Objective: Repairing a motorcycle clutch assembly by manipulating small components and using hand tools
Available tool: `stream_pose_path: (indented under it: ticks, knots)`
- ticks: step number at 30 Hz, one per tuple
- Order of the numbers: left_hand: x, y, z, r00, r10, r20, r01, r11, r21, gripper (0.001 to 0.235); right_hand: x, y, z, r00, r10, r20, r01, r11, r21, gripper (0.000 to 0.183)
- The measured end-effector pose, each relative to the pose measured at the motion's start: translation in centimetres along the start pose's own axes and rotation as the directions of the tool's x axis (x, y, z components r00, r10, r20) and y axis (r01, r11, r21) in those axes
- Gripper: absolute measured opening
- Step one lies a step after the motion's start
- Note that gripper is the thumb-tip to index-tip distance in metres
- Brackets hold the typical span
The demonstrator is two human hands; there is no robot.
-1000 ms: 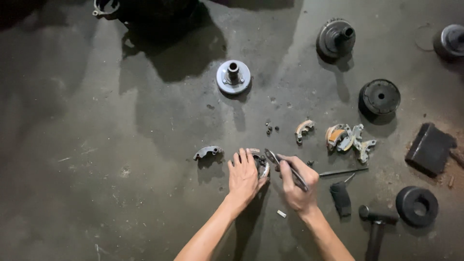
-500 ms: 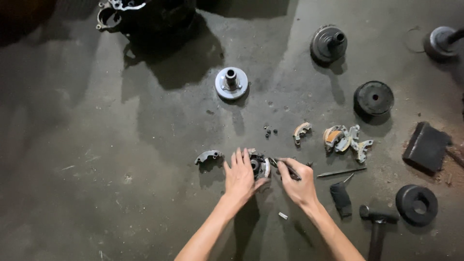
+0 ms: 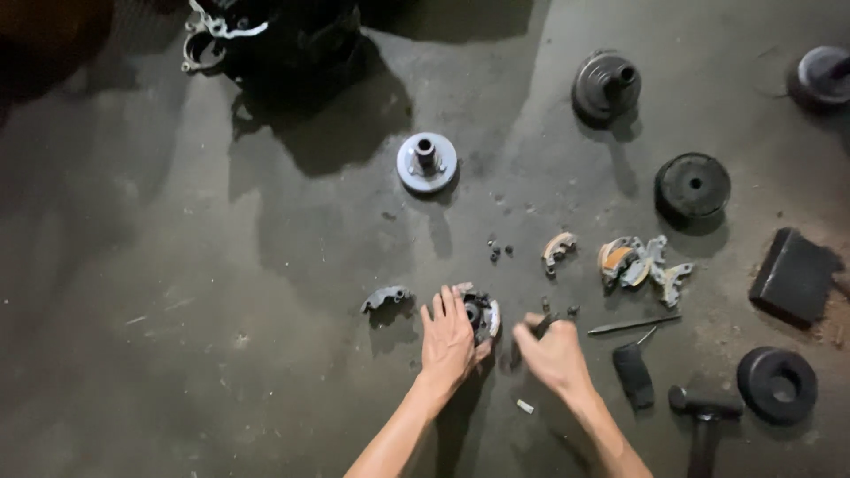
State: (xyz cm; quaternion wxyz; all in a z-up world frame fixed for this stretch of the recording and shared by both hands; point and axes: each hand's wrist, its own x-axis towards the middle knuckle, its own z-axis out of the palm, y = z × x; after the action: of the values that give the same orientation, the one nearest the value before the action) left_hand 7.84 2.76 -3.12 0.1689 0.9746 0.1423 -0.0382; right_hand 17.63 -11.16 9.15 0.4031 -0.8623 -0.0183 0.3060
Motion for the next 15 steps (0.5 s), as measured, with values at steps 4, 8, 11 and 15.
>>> stream_pose_path:
  ticks: [4, 8, 11, 15]
  knots:
    - [0.0, -0.4, 0.3, 0.985, -0.029, 0.173, 0.036, 0.999, -0.037, 0.118, 1.3, 9.8, 1.5, 0.991, 0.087, 0.1, -0.011, 0.806, -0.592, 0.05]
    - [-0.5, -0.6, -0.5, 0.998, 0.048, 0.026, -0.05, 0.998, 0.043, 0.118, -2.5, 11.2, 1.3, 0.987, 0.158, -0.004, -0.136, 0.835, -0.533, 0.062]
    - [0.6, -1.0, -0.9, 0.997, 0.077, 0.012, -0.077, 0.997, 0.016, 0.115, -4.5, 15.8, 2.1, 0.998, 0.06, 0.0, -0.055, 0.913, -0.404, 0.063]
    - [3.7, -1.4, -1.6, 0.998, 0.057, 0.003, -0.057, 0.997, -0.045, 0.116, -5.6, 23.5, 3.4, 0.962, 0.074, 0.264, 0.038, 0.917, -0.397, 0.06]
